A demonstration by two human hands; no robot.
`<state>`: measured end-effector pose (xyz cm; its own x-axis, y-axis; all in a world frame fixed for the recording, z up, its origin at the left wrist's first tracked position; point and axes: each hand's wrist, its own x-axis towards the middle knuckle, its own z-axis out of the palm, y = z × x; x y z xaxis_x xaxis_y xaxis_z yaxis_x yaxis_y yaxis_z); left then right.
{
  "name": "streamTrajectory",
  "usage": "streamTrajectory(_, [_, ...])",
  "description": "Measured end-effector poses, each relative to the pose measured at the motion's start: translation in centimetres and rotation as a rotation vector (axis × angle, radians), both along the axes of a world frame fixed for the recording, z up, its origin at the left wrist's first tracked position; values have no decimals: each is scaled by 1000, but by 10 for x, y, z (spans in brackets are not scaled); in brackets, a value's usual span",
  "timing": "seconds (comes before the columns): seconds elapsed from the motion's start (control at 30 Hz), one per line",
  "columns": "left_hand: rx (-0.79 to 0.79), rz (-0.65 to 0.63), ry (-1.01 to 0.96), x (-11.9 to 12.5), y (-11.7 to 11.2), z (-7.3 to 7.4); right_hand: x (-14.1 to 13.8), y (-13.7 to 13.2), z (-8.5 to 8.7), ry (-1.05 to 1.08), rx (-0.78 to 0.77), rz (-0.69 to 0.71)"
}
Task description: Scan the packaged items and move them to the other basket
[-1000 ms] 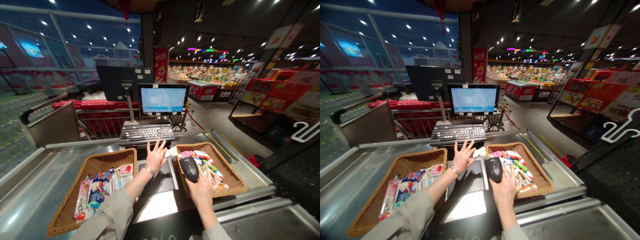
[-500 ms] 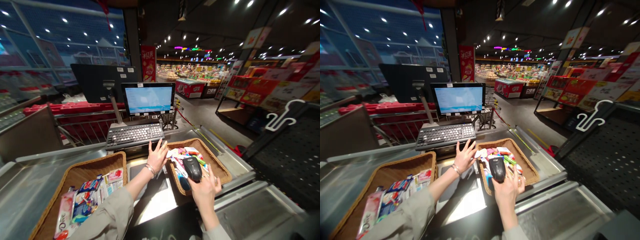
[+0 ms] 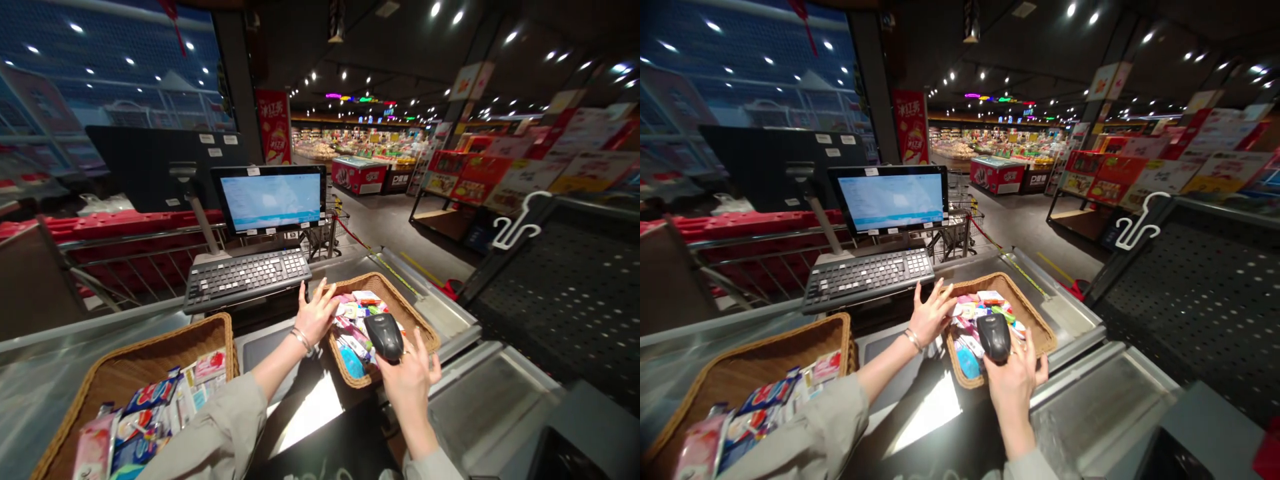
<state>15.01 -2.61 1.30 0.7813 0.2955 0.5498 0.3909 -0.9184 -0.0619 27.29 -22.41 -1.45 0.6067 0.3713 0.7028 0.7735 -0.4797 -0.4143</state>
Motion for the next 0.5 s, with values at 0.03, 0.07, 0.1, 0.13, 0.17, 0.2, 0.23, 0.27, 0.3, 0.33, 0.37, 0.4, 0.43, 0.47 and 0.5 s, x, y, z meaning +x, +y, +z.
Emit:
streamTrajectory(0.03, [2, -4, 2, 3, 0, -1, 1, -1, 0, 3, -8, -1])
streamTrajectory(0.07, [4, -1, 5, 6, -1, -1, 2, -2, 0, 7, -16, -2])
streamTrajectory(0.1, [5, 8, 8, 8, -2, -2, 3, -3, 0, 12, -20, -2])
streamTrajectory(0.13, [3, 26, 11, 11, -2, -2, 4, -3, 0, 15, -20, 0])
streamTrajectory(0.17, [-2, 48, 13, 13, -3, -3, 4, -4, 0, 18, -14, 0])
streamTrajectory(0.2, [-9, 73, 14, 14, -3, -2, 5, -4, 0, 22, -9, -1])
streamTrajectory(0.23, [-17, 95, 16, 14, -3, -2, 6, -4, 1, 28, -7, -2])
streamTrajectory(0.27, [-26, 111, 21, 13, -3, -1, 6, -3, 2, 36, -8, -4])
streamTrajectory(0.3, [-33, 121, 29, 11, -2, 0, 6, -3, 3, 48, -12, -6])
streamTrajectory(0.33, [-39, 128, 35, 8, -1, 2, 6, -2, 3, 60, -14, -8])
streamTrajectory(0.37, [-44, 135, 41, 5, 0, 4, 5, 0, 4, 68, -13, -7])
streamTrajectory(0.4, [-51, 145, 45, 1, 1, 5, 5, 1, 5, 71, -9, -3])
streamTrajectory(0.43, [-58, 161, 47, -3, 2, 7, 3, 4, 6, 71, -3, 2])
streamTrajectory(0.47, [-65, 180, 46, -7, 2, 10, 2, 6, 6, 68, 3, 9])
streamTrajectory(0.5, [-73, 202, 46, -12, 3, 11, 0, 9, 7, 66, 4, 18])
